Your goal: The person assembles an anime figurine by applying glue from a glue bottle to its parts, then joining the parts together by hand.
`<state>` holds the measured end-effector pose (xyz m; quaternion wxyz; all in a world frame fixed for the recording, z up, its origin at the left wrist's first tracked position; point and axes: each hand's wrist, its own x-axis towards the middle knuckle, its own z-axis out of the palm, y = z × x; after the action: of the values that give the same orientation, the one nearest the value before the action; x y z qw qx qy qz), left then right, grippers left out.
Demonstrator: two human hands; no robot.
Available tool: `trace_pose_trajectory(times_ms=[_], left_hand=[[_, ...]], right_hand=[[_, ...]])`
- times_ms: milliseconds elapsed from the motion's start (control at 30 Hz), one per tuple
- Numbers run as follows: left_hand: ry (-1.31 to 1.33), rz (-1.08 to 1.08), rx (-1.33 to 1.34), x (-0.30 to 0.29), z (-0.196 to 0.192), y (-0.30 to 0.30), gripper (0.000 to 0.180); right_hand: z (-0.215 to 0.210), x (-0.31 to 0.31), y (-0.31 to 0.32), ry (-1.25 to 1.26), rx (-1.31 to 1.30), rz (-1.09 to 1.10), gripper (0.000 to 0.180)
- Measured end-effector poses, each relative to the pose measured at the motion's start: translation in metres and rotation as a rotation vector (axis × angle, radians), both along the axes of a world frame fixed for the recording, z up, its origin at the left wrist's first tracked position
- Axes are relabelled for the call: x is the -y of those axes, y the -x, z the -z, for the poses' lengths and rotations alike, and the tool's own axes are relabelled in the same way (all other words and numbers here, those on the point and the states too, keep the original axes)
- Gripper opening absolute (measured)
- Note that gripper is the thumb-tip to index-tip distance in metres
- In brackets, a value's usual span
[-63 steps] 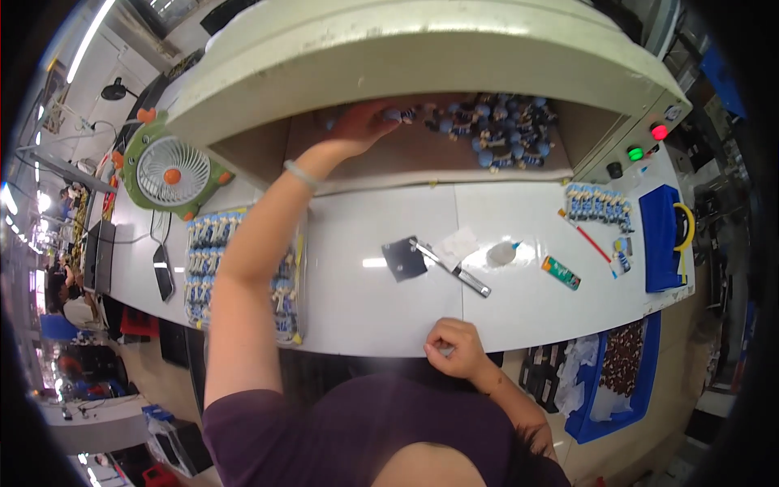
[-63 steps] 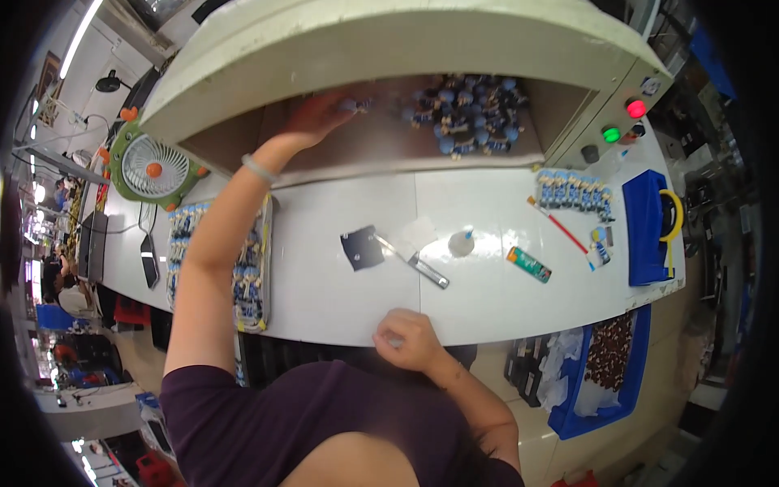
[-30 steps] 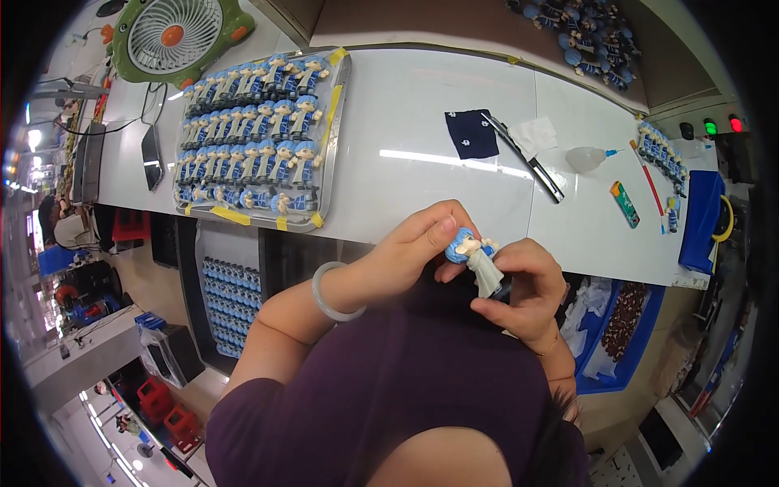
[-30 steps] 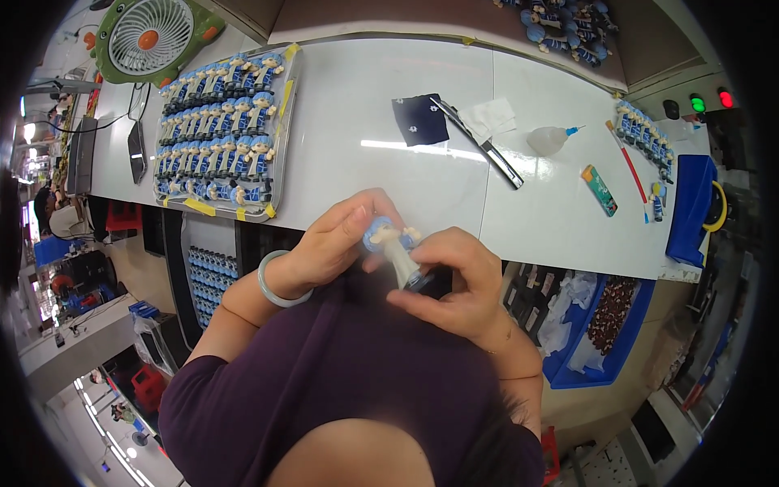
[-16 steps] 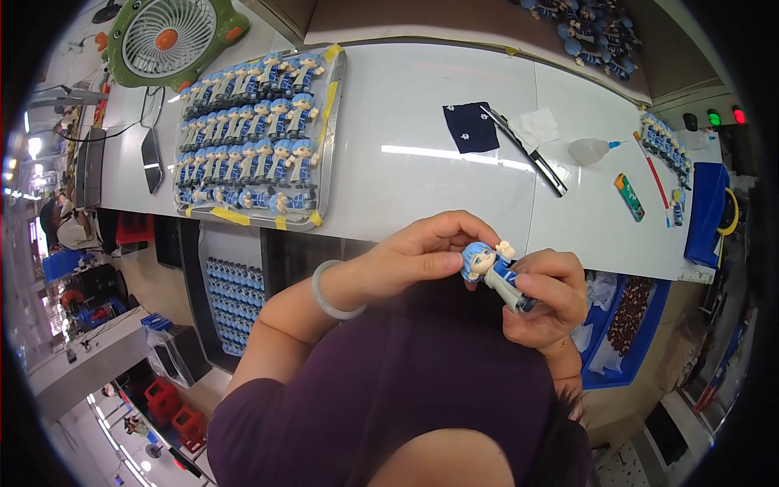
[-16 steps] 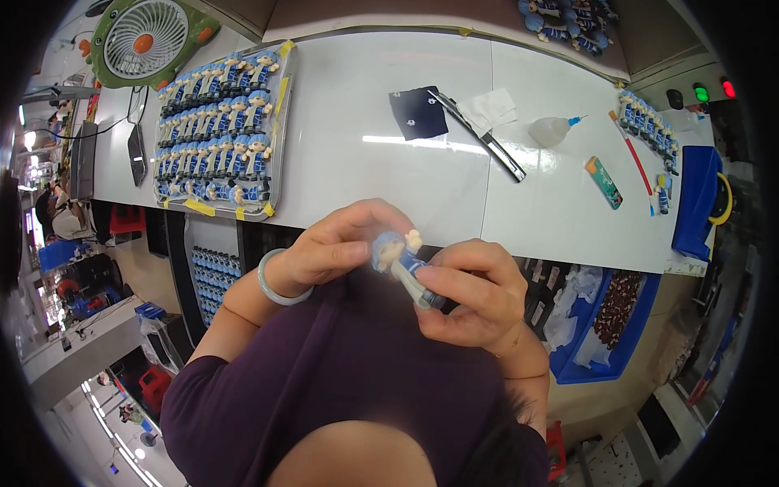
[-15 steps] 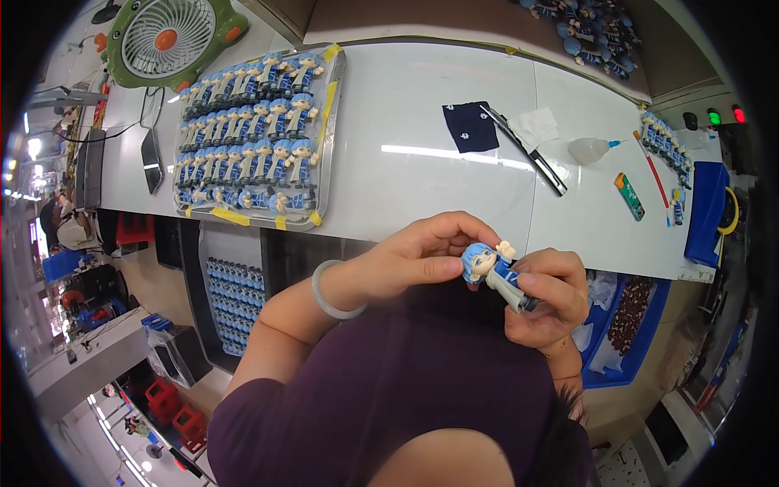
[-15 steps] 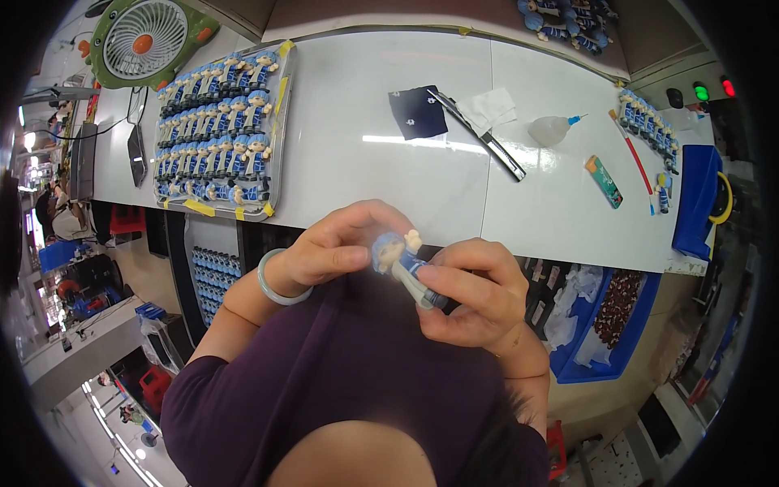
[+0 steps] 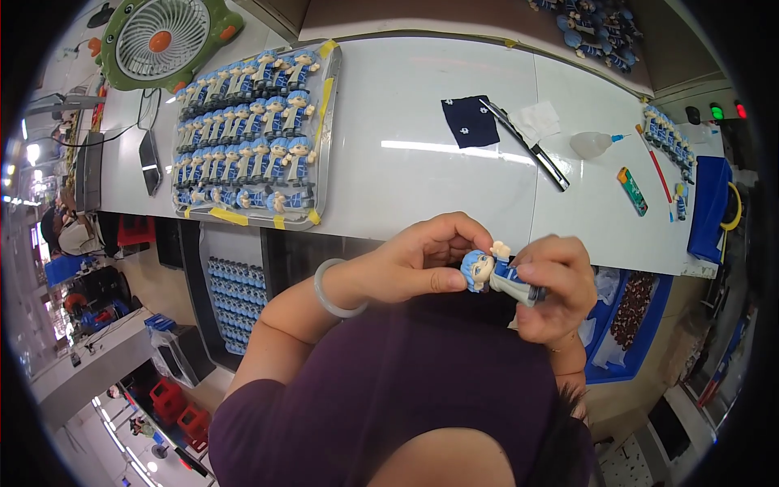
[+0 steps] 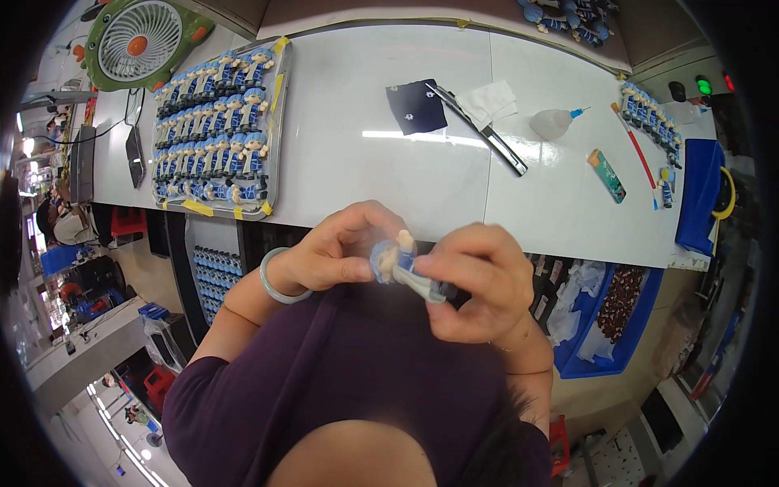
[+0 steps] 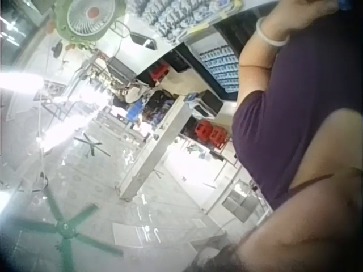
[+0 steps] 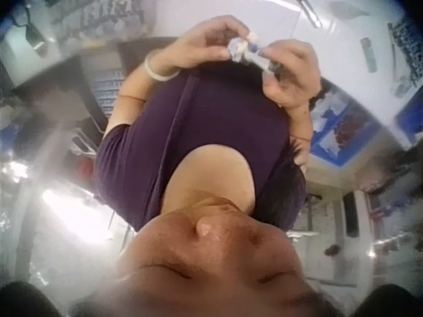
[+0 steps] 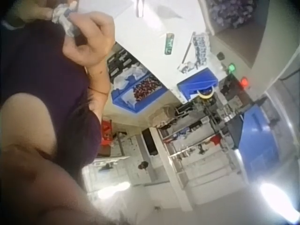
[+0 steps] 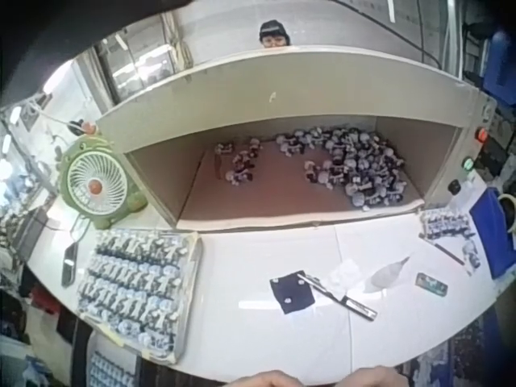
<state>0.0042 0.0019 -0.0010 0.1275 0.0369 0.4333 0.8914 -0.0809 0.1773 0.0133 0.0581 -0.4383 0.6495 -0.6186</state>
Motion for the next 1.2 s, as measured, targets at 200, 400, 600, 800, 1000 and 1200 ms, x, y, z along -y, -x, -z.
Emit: trace_pose_trajectory(times_ms=[200, 400, 600, 800, 1000, 1200], left_hand=[[-0.139, 0.276, 0.071, 0.000, 0.007, 0.009, 0.039], [-0.029, 0.116, 0.047, -0.001, 0.012, 0.002, 0.039], [-0.018, 0.013, 0.024, 0.002, 0.007, 0.005, 0.043], [0.166, -0.094, 0.034, 0.000, 0.001, 0.003, 0.038], [0.039, -0.071, -0.064, -0.002, 0.001, 0.003, 0.034], [-0.045, 0.002, 0.057, 0.001, -0.005, -0.001, 0.036]], right_hand=[[0.009, 0.010, 0.022, -0.017, 0.324, -0.201, 0.031], [0.014, 0.010, 0.024, -0.034, 0.140, -0.030, 0.044], [0.041, -0.011, 0.072, 0.139, 0.162, 0.721, 0.055], [0.057, -0.019, 0.112, -0.345, 0.164, 0.575, 0.050], [0.068, -0.016, 0.116, -0.363, 0.262, 0.431, 0.032], [0.024, -0.012, 0.061, -0.130, 0.550, 0.196, 0.027]])
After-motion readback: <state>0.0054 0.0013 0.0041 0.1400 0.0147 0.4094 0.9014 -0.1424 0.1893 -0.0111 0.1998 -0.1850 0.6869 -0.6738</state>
